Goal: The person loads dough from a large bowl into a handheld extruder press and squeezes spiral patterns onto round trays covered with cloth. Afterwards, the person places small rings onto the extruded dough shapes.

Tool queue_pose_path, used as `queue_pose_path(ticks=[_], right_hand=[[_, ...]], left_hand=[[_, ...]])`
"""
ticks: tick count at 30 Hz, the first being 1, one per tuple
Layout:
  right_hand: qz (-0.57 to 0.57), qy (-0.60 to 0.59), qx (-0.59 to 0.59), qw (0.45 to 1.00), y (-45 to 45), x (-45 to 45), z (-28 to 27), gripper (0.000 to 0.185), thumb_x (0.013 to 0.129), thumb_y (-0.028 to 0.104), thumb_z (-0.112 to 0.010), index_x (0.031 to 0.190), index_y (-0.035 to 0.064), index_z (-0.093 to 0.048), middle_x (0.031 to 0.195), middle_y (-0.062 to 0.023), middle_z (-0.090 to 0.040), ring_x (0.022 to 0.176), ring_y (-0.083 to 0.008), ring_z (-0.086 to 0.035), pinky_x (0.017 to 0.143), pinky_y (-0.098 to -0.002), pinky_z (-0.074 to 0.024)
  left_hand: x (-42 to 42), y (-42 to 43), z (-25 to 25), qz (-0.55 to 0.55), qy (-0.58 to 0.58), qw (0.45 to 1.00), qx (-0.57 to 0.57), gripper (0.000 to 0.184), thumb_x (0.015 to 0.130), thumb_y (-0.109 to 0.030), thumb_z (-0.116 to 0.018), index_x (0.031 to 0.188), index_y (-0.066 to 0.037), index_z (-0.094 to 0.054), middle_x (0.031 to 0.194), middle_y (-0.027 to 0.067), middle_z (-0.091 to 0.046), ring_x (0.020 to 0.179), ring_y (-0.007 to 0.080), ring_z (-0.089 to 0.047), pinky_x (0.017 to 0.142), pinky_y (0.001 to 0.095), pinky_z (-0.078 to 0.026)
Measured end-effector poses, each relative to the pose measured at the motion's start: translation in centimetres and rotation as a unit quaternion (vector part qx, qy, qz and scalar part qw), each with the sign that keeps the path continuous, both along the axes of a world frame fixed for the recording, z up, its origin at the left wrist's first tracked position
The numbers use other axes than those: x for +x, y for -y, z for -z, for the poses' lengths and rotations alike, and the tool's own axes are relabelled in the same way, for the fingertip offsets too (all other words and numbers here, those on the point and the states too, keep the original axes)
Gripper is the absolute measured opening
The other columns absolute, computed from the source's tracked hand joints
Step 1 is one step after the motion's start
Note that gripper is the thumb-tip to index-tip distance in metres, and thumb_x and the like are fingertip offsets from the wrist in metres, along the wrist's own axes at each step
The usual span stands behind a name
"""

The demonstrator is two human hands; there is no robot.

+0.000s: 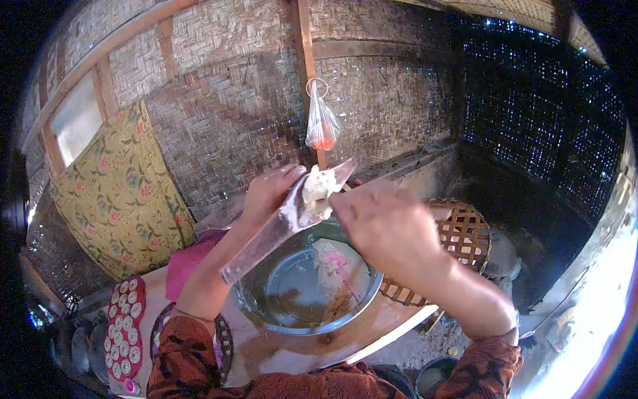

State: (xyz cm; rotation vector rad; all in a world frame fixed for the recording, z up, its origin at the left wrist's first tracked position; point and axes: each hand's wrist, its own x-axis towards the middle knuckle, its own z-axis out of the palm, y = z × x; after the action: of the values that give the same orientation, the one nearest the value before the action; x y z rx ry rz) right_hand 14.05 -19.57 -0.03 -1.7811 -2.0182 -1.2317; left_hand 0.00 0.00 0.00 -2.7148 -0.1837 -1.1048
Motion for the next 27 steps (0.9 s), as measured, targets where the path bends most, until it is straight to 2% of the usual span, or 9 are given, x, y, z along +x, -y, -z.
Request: queue_pose_path(ticks=[2, 7, 9, 11, 14, 19, 24, 25, 27], right_hand=[[-0.007, 0.024, 0.021, 0.999, -1.2, -0.8, 2.3, 0.053, 0.069, 0.013, -0.059, 0.122, 0.0142, -0.055, 0.074, -0.0014, -0.051, 0.066, -0.0185, -0.057, 0.057, -0.0332, -0.0468], [-0.020, -0.020, 0.031, 0.999, 3.9, 0.4, 0.4, 0.052, 0.066, 0.013, -0.058, 0.118, 0.0142, -0.057, 0.072, -0.0010, -0.050, 0.064, -0.0182, -0.056, 0.055, -0.0292, -0.0458], [0.035, -0.012, 0.083, 0.996, 4.4, -0.3, -1.7, 0.037, 0.074, 0.014, -0.055, 0.111, 0.0110, -0.060, 0.081, 0.0008, -0.058, 0.066, -0.0153, -0.059, 0.056, -0.0272, -0.0474], [-0.021, -0.009, 0.096, 0.995, 2.9, 0.1, -1.3, 0.036, 0.075, 0.013, -0.055, 0.110, 0.0112, -0.060, 0.080, -0.0004, -0.058, 0.066, -0.0159, -0.059, 0.057, -0.0265, -0.0474], [-0.011, 0.054, 0.014, 0.998, 2.2, -1.1, -1.7, 0.033, 0.075, 0.013, -0.054, 0.107, 0.0086, -0.060, 0.072, -0.0035, -0.057, 0.066, -0.0181, -0.060, 0.059, -0.0273, -0.0485], [-0.083, -0.001, -0.006, 0.997, -0.5, -2.4, 1.2, 0.033, 0.075, 0.012, -0.054, 0.107, 0.0047, -0.058, 0.070, -0.0035, -0.056, 0.066, -0.0192, -0.060, 0.057, -0.0300, -0.0494], [-0.051, -0.037, 0.005, 0.998, 2.7, -1.2, 1.5, 0.036, 0.074, 0.011, -0.054, 0.109, 0.0067, -0.058, 0.071, -0.0029, -0.056, 0.061, -0.0186, -0.060, 0.053, -0.0295, -0.0489], [-0.015, -0.067, 0.020, 0.997, 3.4, -0.6, 1.0, 0.035, 0.073, 0.011, -0.055, 0.108, 0.0077, -0.058, 0.071, -0.0028, -0.055, 0.058, -0.0188, -0.059, 0.052, -0.0293, -0.0487], [0.007, -0.073, 0.056, 0.996, 3.0, -0.1, 0.1, 0.032, 0.072, 0.012, -0.056, 0.104, 0.0089, -0.058, 0.070, -0.0028, -0.055, 0.056, -0.0185, -0.059, 0.050, -0.0290, -0.0481]], left_hand=[[-1.6, -0.8, -0.2, -0.024, 0.015, 1.000, -0.011, 0.024, 0.080, -0.029, -0.059, 0.092, -0.009, -0.056, 0.084, 0.0116, -0.062, 0.080, 0.0299, -0.063, 0.067, 0.0376, -0.049], [-5.1, -6.0, 3.6, -0.133, 0.080, 0.984, -0.087, 0.022, 0.081, -0.031, -0.057, 0.094, -0.014, -0.058, 0.086, 0.0079, -0.063, 0.078, 0.0283, -0.063, 0.065, 0.0383, -0.050], [-5.4, -4.5, 3.0, -0.189, 0.036, 0.981, -0.007, 0.020, 0.081, -0.027, -0.056, 0.094, -0.011, -0.058, 0.086, 0.0086, -0.063, 0.078, 0.0293, -0.063, 0.064, 0.0377, -0.050], [-5.0, -3.7, 3.2, -0.148, 0.054, 0.987, 0.025, 0.020, 0.081, -0.025, -0.057, 0.093, -0.010, -0.057, 0.085, 0.0096, -0.062, 0.076, 0.0304, -0.062, 0.063, 0.0387, -0.049], [-4.6, -5.8, 3.7, -0.068, 0.122, 0.981, -0.134, 0.020, 0.080, -0.025, -0.057, 0.094, -0.010, -0.057, 0.084, 0.0105, -0.061, 0.075, 0.0298, -0.061, 0.062, 0.0398, -0.049], [-3.7, -0.8, 4.0, -0.077, 0.087, 0.993, 0.023, 0.023, 0.079, -0.021, -0.055, 0.100, -0.010, -0.056, 0.092, 0.0095, -0.060, 0.081, 0.0287, -0.062, 0.068, 0.0390, -0.050], [-5.9, -3.6, 4.3, -0.052, 0.090, 0.989, -0.108, 0.016, 0.083, -0.022, -0.055, 0.098, -0.016, -0.058, 0.089, 0.0068, -0.061, 0.074, 0.0232, -0.062, 0.066, 0.0315, -0.050], [-6.2, -4.0, 3.8, 0.135, 0.186, 0.878, -0.419, 0.015, 0.087, -0.021, -0.051, 0.096, -0.011, -0.057, 0.089, 0.0074, -0.062, 0.077, 0.0216, -0.062, 0.071, 0.0321, -0.050], [-5.9, -4.3, 2.7, 0.306, 0.249, 0.636, -0.663, 0.017, 0.091, -0.019, -0.047, 0.095, -0.006, -0.057, 0.089, 0.0080, -0.062, 0.080, 0.0200, -0.062, 0.075, 0.0328, -0.050]])
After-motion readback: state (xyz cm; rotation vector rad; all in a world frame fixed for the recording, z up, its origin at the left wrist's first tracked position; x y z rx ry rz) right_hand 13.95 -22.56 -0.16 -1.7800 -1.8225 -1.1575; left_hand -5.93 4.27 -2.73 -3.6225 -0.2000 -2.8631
